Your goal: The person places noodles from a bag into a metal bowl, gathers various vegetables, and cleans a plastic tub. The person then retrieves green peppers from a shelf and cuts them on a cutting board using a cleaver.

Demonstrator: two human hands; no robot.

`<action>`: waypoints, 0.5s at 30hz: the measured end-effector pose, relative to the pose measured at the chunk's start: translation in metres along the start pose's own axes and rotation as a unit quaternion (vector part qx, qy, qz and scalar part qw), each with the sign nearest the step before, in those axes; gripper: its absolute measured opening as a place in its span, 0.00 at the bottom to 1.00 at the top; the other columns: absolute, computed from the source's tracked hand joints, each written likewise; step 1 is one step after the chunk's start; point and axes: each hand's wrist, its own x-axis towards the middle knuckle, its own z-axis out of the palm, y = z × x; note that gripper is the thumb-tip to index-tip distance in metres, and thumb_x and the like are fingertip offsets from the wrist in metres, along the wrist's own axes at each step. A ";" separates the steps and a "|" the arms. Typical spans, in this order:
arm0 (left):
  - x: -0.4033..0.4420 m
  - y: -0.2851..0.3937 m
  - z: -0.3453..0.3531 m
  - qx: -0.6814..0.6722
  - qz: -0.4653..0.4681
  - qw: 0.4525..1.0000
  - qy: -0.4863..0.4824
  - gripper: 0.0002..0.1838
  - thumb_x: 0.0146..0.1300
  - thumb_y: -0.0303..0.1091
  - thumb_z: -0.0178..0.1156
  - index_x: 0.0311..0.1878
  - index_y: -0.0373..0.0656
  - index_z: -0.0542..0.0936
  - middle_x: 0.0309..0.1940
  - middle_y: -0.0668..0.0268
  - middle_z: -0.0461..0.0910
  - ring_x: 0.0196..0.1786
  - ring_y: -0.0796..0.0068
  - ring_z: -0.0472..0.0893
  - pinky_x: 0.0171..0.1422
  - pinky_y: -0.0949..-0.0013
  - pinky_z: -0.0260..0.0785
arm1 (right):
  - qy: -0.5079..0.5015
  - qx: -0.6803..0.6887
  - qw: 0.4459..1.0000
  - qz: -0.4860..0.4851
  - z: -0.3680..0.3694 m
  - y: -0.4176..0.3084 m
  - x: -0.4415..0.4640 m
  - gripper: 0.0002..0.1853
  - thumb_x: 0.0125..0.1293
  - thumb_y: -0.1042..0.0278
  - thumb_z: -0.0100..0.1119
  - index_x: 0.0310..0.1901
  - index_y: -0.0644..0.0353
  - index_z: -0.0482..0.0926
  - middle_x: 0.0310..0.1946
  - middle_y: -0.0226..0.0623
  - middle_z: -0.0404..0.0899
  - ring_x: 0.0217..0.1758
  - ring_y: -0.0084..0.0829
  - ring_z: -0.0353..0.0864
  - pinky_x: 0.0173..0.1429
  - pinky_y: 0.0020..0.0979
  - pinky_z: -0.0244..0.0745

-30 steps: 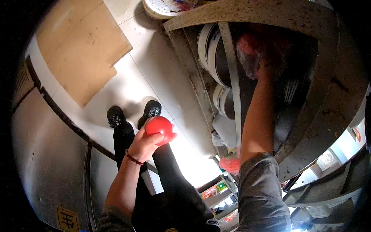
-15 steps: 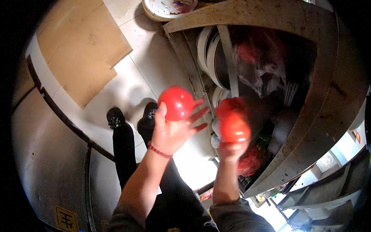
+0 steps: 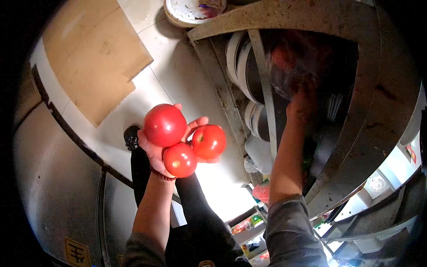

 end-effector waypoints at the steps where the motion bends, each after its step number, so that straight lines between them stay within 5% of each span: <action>1: -0.005 0.001 0.002 -0.022 -0.005 1.000 -0.001 0.49 0.48 0.72 0.58 0.70 0.59 0.56 0.66 0.40 0.56 0.70 0.34 0.53 0.59 0.22 0.53 | 0.011 0.007 0.999 -0.051 0.017 0.028 0.017 0.21 0.71 0.65 0.40 0.62 0.61 0.67 0.63 0.45 0.66 0.62 0.41 0.70 0.66 0.37 0.64; 2: -0.011 0.003 -0.001 0.022 0.014 0.999 0.026 0.49 0.48 0.70 0.61 0.69 0.58 0.57 0.67 0.39 0.54 0.70 0.35 0.53 0.59 0.25 0.57 | 0.027 -0.265 0.953 -0.147 0.028 0.035 0.028 0.24 0.69 0.57 0.43 0.63 0.60 0.66 0.64 0.44 0.64 0.65 0.42 0.67 0.67 0.39 0.63; 4: -0.022 0.004 0.001 0.008 0.014 1.000 0.023 0.49 0.48 0.70 0.61 0.69 0.58 0.57 0.67 0.39 0.54 0.70 0.35 0.53 0.59 0.25 0.57 | 0.041 -0.511 0.827 -0.232 0.032 0.019 0.030 0.29 0.68 0.49 0.47 0.64 0.60 0.64 0.66 0.43 0.63 0.67 0.43 0.64 0.67 0.40 0.62; 6: -0.032 0.007 0.001 -0.008 0.010 0.999 0.031 0.48 0.48 0.69 0.62 0.68 0.57 0.57 0.67 0.38 0.54 0.69 0.36 0.54 0.58 0.24 0.57 | 0.005 -0.281 0.936 -0.210 0.025 -0.007 0.028 0.29 0.65 0.54 0.52 0.64 0.61 0.64 0.65 0.47 0.62 0.65 0.45 0.66 0.67 0.40 0.62; 7: -0.036 0.007 0.001 -0.005 0.013 0.999 0.036 0.48 0.48 0.69 0.62 0.68 0.57 0.57 0.67 0.38 0.54 0.69 0.36 0.54 0.58 0.24 0.57 | -0.008 -0.197 0.960 -0.199 0.020 -0.026 0.024 0.30 0.64 0.56 0.53 0.64 0.62 0.64 0.65 0.48 0.62 0.64 0.46 0.66 0.67 0.40 0.61; 9: -0.041 0.007 0.003 -0.028 0.021 0.999 0.029 0.47 0.48 0.68 0.63 0.68 0.57 0.58 0.67 0.38 0.53 0.69 0.36 0.54 0.57 0.23 0.56 | -0.124 0.208 0.969 -0.045 0.021 -0.071 0.009 0.29 0.61 0.53 0.56 0.62 0.58 0.67 0.64 0.42 0.66 0.62 0.41 0.70 0.61 0.39 0.69; 13: -0.052 0.014 0.005 -0.027 0.029 0.997 0.063 0.48 0.47 0.66 0.65 0.69 0.58 0.58 0.68 0.38 0.53 0.71 0.40 0.53 0.57 0.22 0.55 | -0.102 0.113 0.979 -0.139 0.025 -0.099 0.024 0.26 0.60 0.54 0.58 0.57 0.59 0.73 0.60 0.43 0.71 0.58 0.40 0.73 0.58 0.39 0.70; 15: -0.059 0.017 0.008 -0.014 0.023 0.998 0.055 0.48 0.48 0.67 0.63 0.70 0.58 0.57 0.68 0.39 0.53 0.71 0.41 0.53 0.57 0.22 0.55 | -0.197 0.023 0.980 0.014 0.013 -0.122 0.030 0.37 0.57 0.50 0.61 0.65 0.60 0.63 0.63 0.47 0.64 0.66 0.43 0.63 0.67 0.42 0.58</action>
